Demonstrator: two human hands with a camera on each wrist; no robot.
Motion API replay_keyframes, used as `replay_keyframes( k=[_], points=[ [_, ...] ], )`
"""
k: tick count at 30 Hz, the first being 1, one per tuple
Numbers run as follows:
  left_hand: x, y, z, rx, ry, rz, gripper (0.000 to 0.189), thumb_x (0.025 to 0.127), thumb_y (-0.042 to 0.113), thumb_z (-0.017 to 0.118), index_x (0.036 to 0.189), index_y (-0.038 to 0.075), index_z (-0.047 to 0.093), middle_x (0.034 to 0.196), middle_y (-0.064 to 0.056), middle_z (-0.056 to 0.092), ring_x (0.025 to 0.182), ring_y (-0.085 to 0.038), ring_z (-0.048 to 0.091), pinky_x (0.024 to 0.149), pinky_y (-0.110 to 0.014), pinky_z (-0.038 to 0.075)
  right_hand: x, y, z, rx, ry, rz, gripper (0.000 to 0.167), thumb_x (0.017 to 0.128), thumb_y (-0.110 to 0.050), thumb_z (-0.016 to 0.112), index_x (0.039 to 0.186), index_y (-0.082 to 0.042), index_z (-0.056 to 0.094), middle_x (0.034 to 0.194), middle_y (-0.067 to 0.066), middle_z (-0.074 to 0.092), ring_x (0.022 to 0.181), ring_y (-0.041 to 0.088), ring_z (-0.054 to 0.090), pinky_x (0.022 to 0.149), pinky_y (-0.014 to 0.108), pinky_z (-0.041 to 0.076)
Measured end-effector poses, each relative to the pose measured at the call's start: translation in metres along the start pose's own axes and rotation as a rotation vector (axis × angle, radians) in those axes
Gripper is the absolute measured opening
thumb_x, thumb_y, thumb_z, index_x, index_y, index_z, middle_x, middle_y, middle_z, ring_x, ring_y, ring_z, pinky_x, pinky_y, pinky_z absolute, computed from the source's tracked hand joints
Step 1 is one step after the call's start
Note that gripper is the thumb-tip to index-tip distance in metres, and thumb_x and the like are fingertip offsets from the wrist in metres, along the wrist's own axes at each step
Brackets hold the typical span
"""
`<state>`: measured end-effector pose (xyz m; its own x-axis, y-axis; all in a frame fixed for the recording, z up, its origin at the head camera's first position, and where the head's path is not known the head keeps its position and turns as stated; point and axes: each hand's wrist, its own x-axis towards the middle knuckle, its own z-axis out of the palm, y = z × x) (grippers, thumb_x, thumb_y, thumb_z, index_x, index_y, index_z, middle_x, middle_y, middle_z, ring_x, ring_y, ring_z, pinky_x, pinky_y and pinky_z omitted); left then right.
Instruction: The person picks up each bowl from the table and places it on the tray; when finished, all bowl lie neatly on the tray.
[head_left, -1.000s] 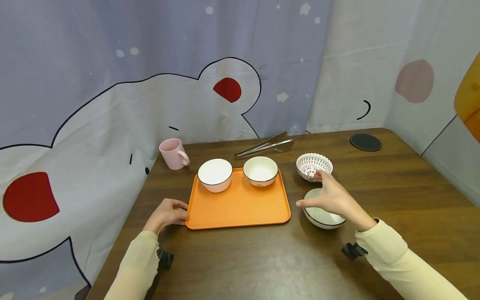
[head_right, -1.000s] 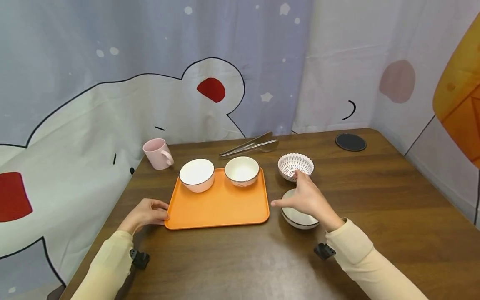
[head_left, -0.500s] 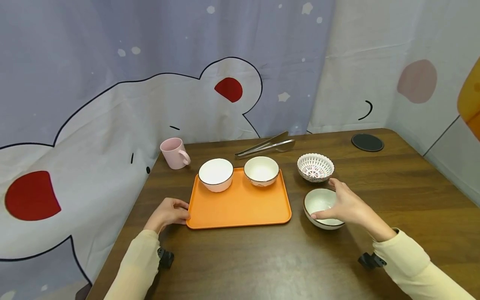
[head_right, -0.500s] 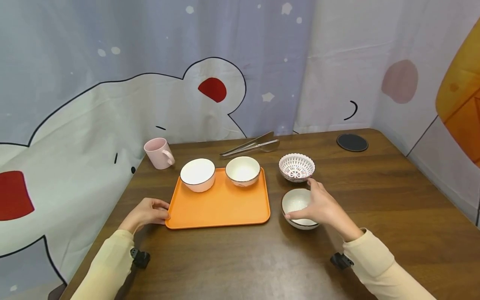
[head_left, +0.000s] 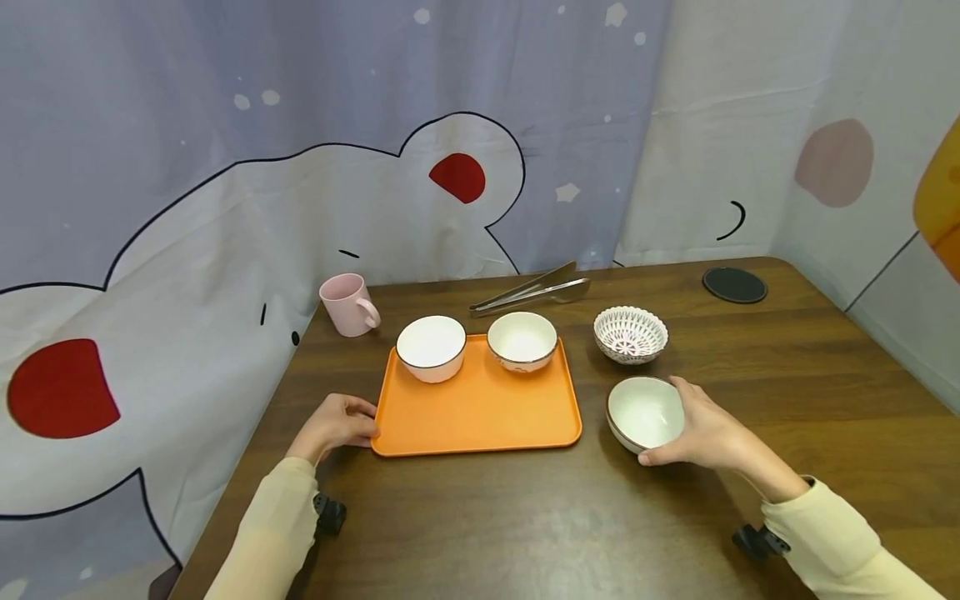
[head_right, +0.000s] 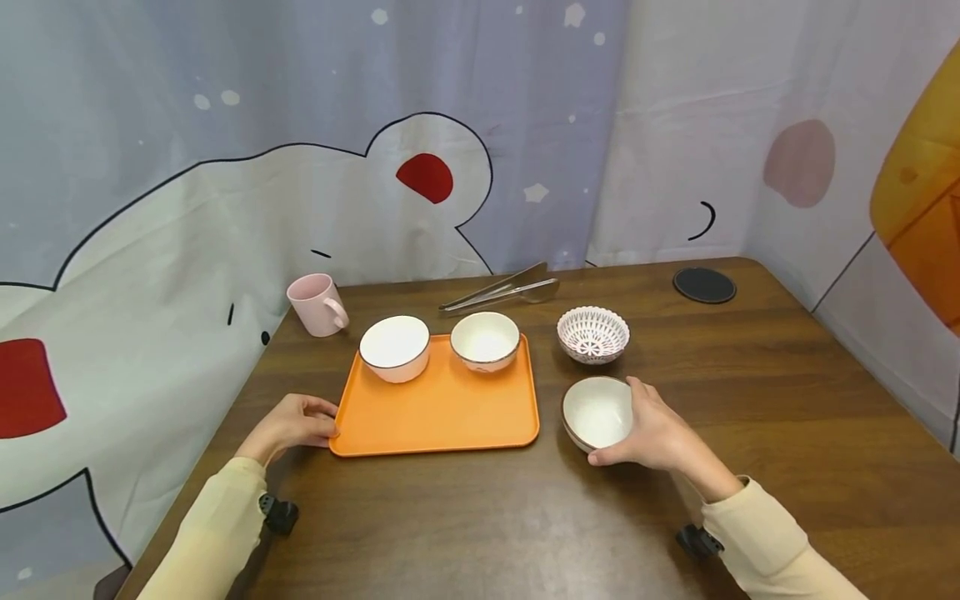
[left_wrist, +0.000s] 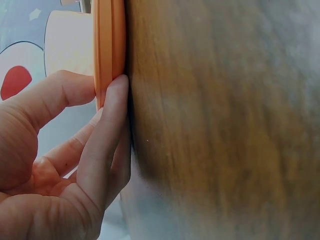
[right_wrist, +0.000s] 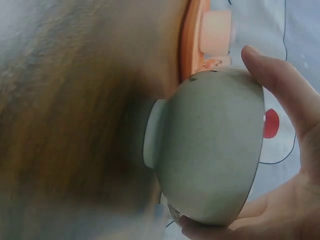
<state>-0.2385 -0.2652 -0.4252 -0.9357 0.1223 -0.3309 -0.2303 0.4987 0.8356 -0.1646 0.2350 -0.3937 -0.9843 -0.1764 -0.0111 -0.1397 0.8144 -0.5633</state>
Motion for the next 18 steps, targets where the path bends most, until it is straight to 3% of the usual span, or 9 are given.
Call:
replay_keyframes(
  k=[8, 18],
  points=[
    [-0.0010, 0.0002, -0.0018, 0.007, 0.006, -0.003, 0.042, 0.080, -0.004, 0.070, 0.118, -0.016, 0.056, 0.096, -0.019, 0.067, 0.078, -0.020, 0.068, 0.074, -0.037, 0.062, 0.0012, 0.0003, 0.0017, -0.029, 0.027, -0.026, 0.120, 0.058, -0.042, 0.090, 0.141, 0.016, 0.027, 0.128, 0.038, 0.044, 0.106, 0.044, 0.054, 0.085, 0.054, 0.050],
    [-0.0004, -0.0005, -0.0005, -0.001, 0.002, -0.006, 0.042, 0.081, -0.004, 0.070, 0.119, -0.016, 0.056, 0.098, -0.020, 0.067, 0.079, -0.020, 0.068, 0.074, -0.037, 0.062, -0.0014, 0.0005, 0.0048, -0.022, 0.082, 0.004, 0.109, 0.056, -0.043, 0.090, 0.138, 0.007, 0.037, 0.120, 0.031, 0.051, 0.097, 0.039, 0.058, 0.077, 0.049, 0.052]
  ],
)
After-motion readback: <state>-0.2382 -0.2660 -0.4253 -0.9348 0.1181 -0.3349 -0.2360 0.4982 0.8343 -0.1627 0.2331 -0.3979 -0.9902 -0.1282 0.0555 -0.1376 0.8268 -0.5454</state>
